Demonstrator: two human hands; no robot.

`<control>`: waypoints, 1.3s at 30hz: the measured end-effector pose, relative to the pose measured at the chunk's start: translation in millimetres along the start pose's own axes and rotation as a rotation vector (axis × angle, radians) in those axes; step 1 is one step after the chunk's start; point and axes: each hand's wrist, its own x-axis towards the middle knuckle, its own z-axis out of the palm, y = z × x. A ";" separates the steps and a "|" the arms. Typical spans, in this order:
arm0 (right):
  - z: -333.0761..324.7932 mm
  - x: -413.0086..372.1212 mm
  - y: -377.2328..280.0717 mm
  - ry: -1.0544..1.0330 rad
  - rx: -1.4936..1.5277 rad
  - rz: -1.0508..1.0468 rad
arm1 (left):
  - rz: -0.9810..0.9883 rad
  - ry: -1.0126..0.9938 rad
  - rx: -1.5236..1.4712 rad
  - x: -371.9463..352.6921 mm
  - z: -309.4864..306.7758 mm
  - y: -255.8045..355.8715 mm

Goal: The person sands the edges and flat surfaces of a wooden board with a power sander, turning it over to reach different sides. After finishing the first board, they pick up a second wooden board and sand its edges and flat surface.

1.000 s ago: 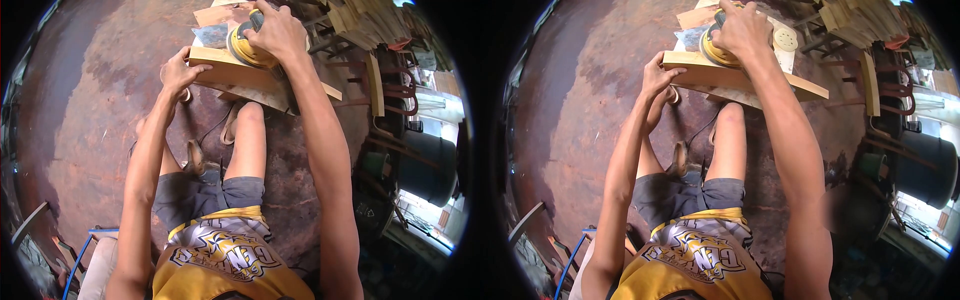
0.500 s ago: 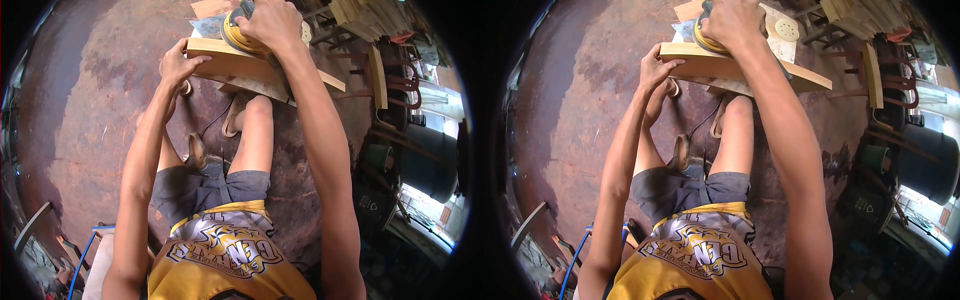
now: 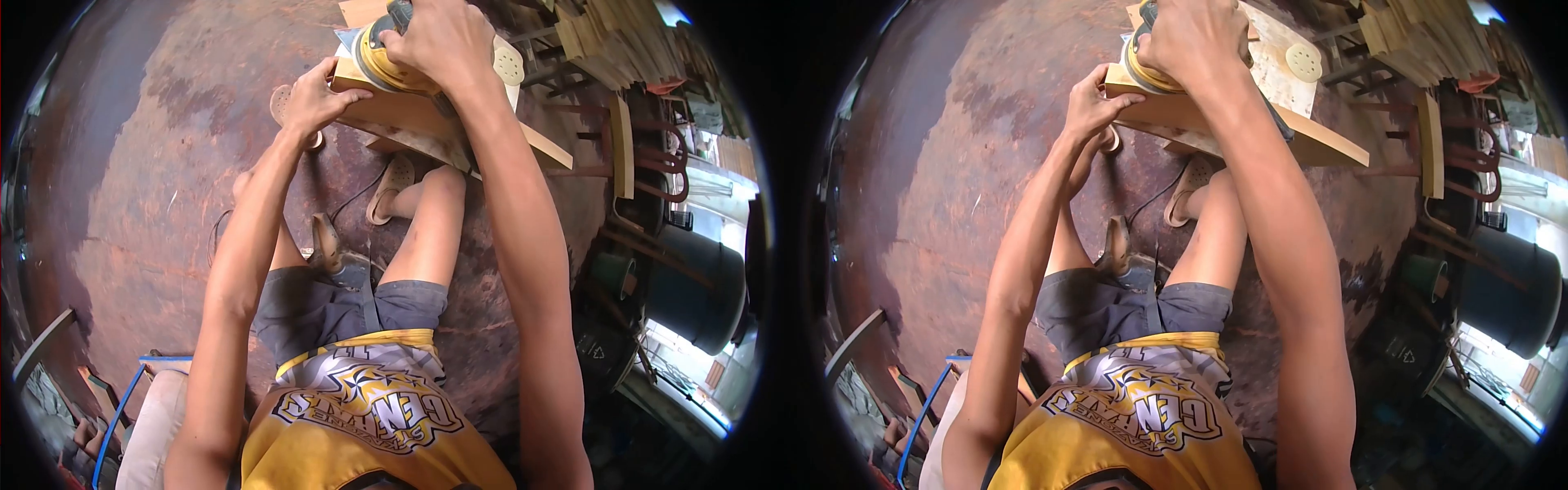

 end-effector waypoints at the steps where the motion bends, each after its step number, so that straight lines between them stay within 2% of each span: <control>1: 2.3 -0.1 0.1 -0.027 0.002 -0.005 | 0.010 0.001 0.036 -0.2 -0.4 0.1; 13: 14.9 17.0 -15.9 0.015 0.010 -0.072 | -0.088 -0.035 0.214 -3.3 -12.8 29.9; 17: 8.4 32.9 -33.8 -0.104 -0.035 -0.022 | -0.027 0.005 0.188 -2.3 -9.6 18.9; 23: 12.8 40.7 -35.5 -0.134 -0.076 0.021 | -0.030 -0.010 0.206 -2.2 -10.1 19.1; 27: 8.3 30.9 -20.6 -0.093 -0.050 0.025 | -0.011 0.021 0.200 -2.3 -9.3 17.7; 30: -6.5 14.1 -10.5 -0.196 -0.059 0.078 | -0.065 -0.014 0.243 -4.5 -5.1 10.8; 32: -9.3 4.7 8.0 -0.136 -0.080 0.061 | -0.018 0.000 0.149 -1.1 -2.9 7.5; 37: -21.4 -17.6 52.1 -0.131 -0.226 0.194 | 0.000 0.018 0.046 1.8 3.9 -10.6; 39: -28.2 -22.3 66.6 -0.145 -0.221 0.234 | -0.019 0.001 0.051 -0.7 1.1 2.5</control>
